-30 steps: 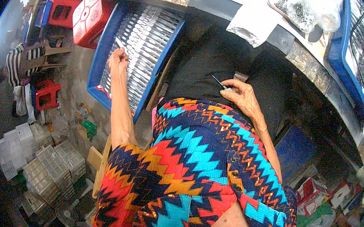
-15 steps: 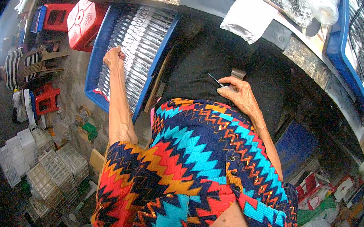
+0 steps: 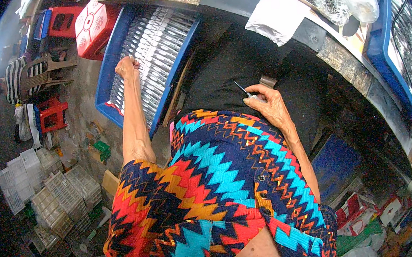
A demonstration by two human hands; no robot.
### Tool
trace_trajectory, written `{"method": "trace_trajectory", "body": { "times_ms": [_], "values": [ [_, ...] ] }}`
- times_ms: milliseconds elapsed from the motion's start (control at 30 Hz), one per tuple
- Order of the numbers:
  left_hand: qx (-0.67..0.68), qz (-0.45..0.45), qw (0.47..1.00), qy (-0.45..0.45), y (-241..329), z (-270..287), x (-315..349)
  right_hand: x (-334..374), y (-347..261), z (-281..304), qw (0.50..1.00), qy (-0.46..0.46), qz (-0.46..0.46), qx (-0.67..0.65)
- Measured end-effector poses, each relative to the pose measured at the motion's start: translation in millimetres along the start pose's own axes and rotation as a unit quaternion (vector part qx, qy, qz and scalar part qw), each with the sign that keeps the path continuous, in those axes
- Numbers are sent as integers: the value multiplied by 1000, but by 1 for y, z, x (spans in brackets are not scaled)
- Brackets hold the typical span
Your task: Assembling small metal components using a precision hand tool at a workshop station.
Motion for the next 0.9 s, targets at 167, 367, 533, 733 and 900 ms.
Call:
{"method": "trace_trajectory", "body": {
  "times_ms": [167, 367, 533, 733, 900],
  "values": [
    [-84, -148, 984, -45, 25, 1, 29, -2, 1, 0, 1000, -7, 19, 12],
    [-252, -277, 863, -339, 58, -88, 212, 9, 12, 18, 986, -8, 4, -166],
    [-397, -447, 610, -519, 8, -126, 300, 18, 16, 28, 966, 11, 30, -258],
    [-341, -327, 674, -568, -22, -173, 270, 16, 18, 29, 963, 32, 38, -267],
    [-337, -154, 696, -616, -38, -161, 261, 14, 21, 31, 964, 42, 57, -255]
  ]
}}
Point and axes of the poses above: each hand's wrist, its own x-axis away from the middle knuckle, its own z-axis out of the back of the hand, y = z × x, the point moved 7 cm from there along -x, towards the middle knuckle, and after that the axes turned 2 degrees about x, right-handed, at the moved point
